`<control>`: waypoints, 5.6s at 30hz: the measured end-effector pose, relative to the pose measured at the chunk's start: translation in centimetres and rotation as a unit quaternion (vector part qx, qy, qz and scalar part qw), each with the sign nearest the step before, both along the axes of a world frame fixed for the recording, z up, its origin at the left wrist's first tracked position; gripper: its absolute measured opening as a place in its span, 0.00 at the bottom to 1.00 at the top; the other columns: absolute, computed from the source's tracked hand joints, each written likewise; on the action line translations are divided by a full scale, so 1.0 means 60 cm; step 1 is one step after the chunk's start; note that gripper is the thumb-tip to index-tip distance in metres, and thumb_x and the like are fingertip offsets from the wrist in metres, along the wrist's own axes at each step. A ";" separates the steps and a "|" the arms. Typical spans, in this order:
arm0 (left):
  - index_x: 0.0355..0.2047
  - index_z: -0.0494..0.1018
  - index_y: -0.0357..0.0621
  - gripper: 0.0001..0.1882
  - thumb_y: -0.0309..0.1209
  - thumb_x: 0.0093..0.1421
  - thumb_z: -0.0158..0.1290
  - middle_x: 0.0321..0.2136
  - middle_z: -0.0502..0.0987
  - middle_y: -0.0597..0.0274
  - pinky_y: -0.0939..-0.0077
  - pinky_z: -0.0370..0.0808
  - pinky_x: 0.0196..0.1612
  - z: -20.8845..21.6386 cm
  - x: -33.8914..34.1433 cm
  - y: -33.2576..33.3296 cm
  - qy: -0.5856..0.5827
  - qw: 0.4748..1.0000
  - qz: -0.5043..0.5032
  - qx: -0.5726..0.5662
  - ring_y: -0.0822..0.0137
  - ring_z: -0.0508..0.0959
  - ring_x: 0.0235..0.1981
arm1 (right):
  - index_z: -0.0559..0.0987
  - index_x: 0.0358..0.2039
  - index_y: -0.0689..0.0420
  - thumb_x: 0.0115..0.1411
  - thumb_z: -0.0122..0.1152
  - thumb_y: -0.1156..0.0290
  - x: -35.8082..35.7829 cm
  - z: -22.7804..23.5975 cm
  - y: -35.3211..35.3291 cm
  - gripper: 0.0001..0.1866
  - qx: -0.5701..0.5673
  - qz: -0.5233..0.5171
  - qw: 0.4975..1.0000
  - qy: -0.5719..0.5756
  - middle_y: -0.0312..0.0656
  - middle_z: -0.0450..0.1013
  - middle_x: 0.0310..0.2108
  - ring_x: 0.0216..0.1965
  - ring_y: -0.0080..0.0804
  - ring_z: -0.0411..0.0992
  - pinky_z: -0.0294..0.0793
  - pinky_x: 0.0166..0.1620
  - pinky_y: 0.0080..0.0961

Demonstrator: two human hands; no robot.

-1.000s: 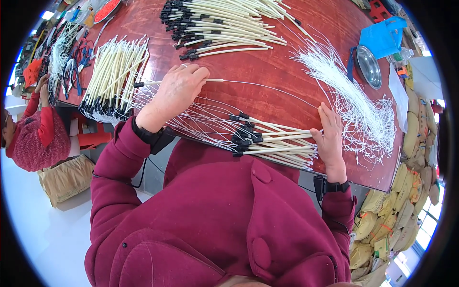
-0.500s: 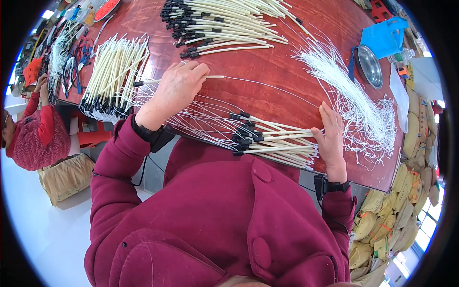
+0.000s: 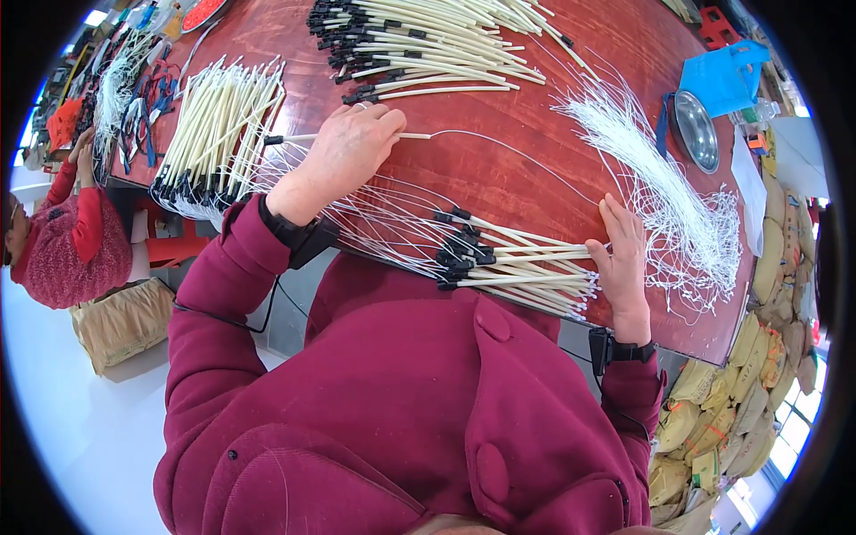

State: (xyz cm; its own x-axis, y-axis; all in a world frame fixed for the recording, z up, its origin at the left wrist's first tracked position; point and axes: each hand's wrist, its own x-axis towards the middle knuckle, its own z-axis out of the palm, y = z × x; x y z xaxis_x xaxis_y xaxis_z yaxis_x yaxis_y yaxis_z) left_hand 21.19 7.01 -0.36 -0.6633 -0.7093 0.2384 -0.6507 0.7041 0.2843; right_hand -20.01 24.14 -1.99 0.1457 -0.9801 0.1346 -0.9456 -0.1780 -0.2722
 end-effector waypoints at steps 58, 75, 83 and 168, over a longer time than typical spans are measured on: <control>0.38 0.70 0.44 0.07 0.26 0.58 0.52 0.37 0.76 0.58 0.62 0.74 0.44 -0.015 -0.081 0.007 -0.128 0.983 -0.095 -0.091 0.58 0.78 0.42 | 0.71 0.64 0.64 0.62 0.64 0.58 0.004 0.010 -0.008 0.34 0.008 0.031 0.999 0.026 0.48 0.66 0.66 0.63 0.49 0.63 0.61 0.66 0.42; 0.38 0.74 0.42 0.07 0.29 0.60 0.52 0.36 0.77 0.59 0.61 0.77 0.44 -0.051 -0.282 0.037 -0.023 0.978 -0.196 -0.061 0.59 0.80 0.43 | 0.72 0.62 0.66 0.59 0.66 0.56 0.054 0.010 -0.047 0.36 0.000 0.069 0.998 -0.007 0.50 0.63 0.67 0.63 0.51 0.62 0.61 0.66 0.44; 0.38 0.72 0.43 0.06 0.28 0.60 0.51 0.38 0.76 0.56 0.61 0.78 0.44 -0.054 -0.249 0.016 -0.048 0.985 -0.162 -0.025 0.56 0.81 0.42 | 0.77 0.58 0.62 0.60 0.64 0.62 0.050 0.035 -0.049 0.28 0.006 0.091 0.996 0.005 0.48 0.65 0.67 0.60 0.49 0.65 0.61 0.65 0.43; 0.41 0.76 0.43 0.13 0.23 0.54 0.57 0.32 0.75 0.55 0.59 0.76 0.40 0.011 -0.162 0.055 0.159 0.976 -0.150 0.020 0.51 0.78 0.36 | 0.83 0.36 0.57 0.55 0.68 0.76 0.111 0.068 -0.071 0.07 -0.120 0.114 0.983 -0.079 0.38 0.81 0.39 0.40 0.39 0.73 0.69 0.47 0.34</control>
